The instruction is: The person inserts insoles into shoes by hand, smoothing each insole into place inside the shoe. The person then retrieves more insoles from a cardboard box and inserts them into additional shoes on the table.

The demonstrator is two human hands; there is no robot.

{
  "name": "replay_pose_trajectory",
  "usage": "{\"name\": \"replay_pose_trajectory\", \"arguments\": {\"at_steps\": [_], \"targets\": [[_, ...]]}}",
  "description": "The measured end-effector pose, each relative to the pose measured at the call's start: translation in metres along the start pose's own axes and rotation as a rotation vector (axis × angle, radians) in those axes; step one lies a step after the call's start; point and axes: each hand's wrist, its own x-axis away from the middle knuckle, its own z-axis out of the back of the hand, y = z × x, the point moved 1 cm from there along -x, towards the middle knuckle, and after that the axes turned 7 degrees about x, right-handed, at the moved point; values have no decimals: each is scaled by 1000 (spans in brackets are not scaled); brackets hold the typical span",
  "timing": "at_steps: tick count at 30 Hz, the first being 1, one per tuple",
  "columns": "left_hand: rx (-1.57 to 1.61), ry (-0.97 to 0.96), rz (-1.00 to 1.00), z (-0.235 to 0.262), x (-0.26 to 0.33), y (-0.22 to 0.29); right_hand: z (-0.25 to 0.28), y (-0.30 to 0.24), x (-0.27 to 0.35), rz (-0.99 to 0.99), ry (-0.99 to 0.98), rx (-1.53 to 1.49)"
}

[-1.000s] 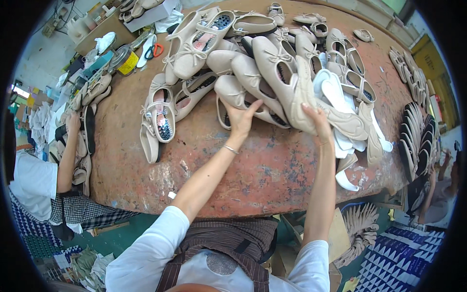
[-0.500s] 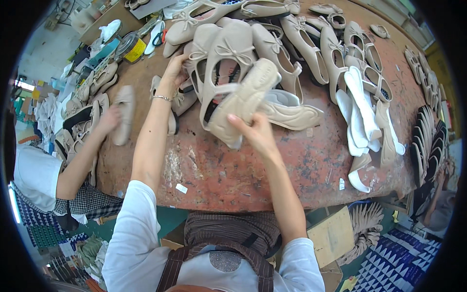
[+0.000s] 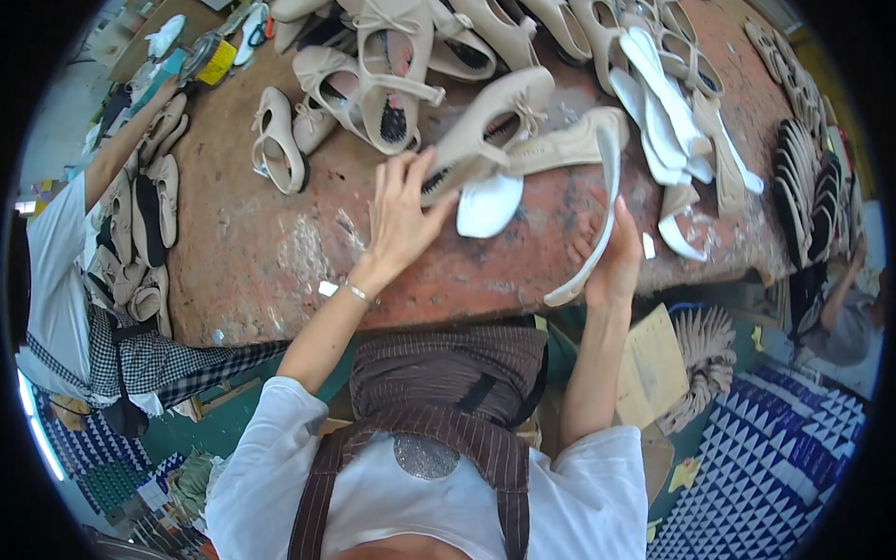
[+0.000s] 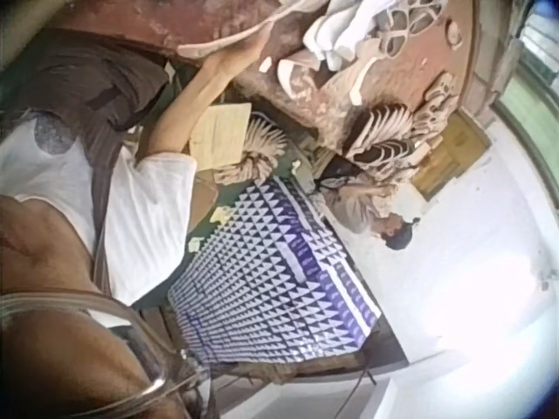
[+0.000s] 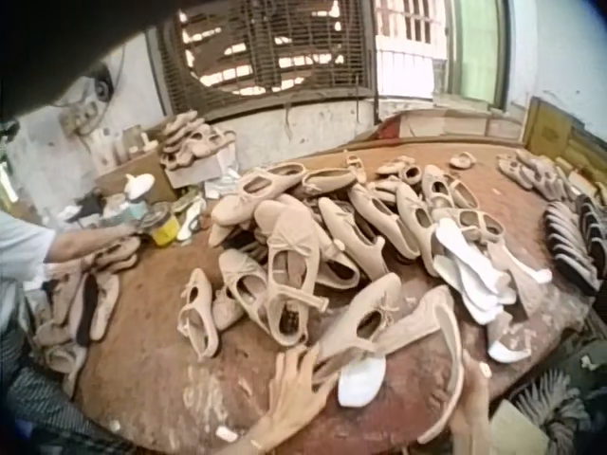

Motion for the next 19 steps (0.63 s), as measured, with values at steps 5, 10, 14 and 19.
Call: {"name": "replay_pose_trajectory", "arguments": {"at_steps": [5,10,14,19], "targets": [[6,113,-57,-6,-22,-31,13,8,18,25,-69,154],[121,15,70,60,-19,-19,19,13,30,63,-21,61],[186,-201,245,131,35,-13,9,7,44,88,-168,109],[8,-341,388,159,111,-48,-44,17,56,210,-304,991]]}}
